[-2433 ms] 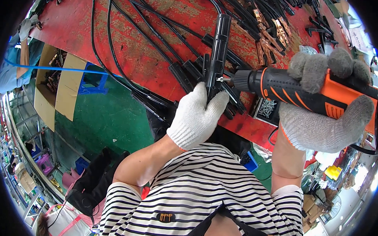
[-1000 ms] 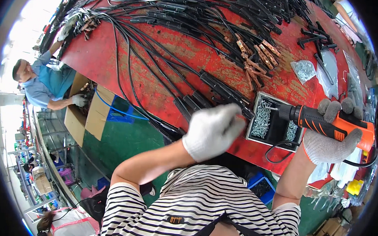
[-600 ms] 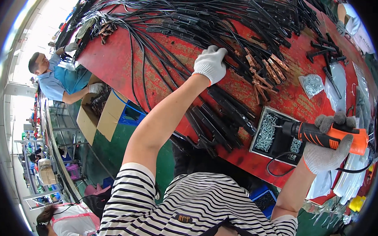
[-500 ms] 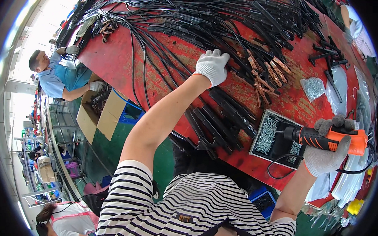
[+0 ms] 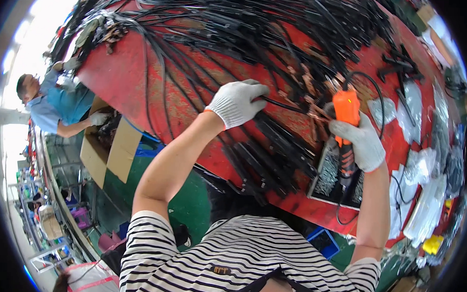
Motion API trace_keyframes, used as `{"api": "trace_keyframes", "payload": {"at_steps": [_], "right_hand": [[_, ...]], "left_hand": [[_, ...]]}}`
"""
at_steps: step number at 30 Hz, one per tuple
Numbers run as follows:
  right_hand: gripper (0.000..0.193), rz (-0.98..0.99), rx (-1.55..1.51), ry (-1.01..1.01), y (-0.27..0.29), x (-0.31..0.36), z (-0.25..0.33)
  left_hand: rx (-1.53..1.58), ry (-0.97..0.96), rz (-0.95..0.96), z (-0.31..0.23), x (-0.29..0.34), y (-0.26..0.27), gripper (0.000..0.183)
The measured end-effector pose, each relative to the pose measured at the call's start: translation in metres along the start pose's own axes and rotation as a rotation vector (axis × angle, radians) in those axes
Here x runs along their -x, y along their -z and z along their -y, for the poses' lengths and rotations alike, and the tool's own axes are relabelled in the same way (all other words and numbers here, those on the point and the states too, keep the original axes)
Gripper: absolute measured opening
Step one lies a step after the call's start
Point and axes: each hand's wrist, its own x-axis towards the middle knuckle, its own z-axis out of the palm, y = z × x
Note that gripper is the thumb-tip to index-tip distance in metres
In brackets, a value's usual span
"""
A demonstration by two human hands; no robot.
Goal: The person assembles black plastic electrical components by securing plastic housings, electrical cables, and copper clamps with screws using a power screwdriver.
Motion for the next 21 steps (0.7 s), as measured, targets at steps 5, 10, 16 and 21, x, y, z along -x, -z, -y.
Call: {"api": "trace_keyframes", "payload": {"at_steps": [5, 10, 16, 21], "right_hand": [[0.042, -0.153, 0.276, 0.019, -0.008, 0.002, -0.003], [0.047, -0.276, 0.341, 0.006, 0.005, -0.005, -0.015], [0.047, -0.140, 0.002, -0.151, 0.024, 0.000, -0.012], [0.041, -0.002, 0.192, -0.078, 0.024, -0.015, -0.021]], "left_hand": [[-0.213, 0.489, -0.571, 0.092, -0.024, 0.043, 0.033], [-0.573, 0.574, -0.422, 0.206, -0.040, 0.096, 0.035], [-0.116, -0.031, -0.518, 0.079, -0.065, 0.061, 0.025], [0.015, 0.200, 0.059, -0.023, -0.070, 0.007, 0.060]]}}
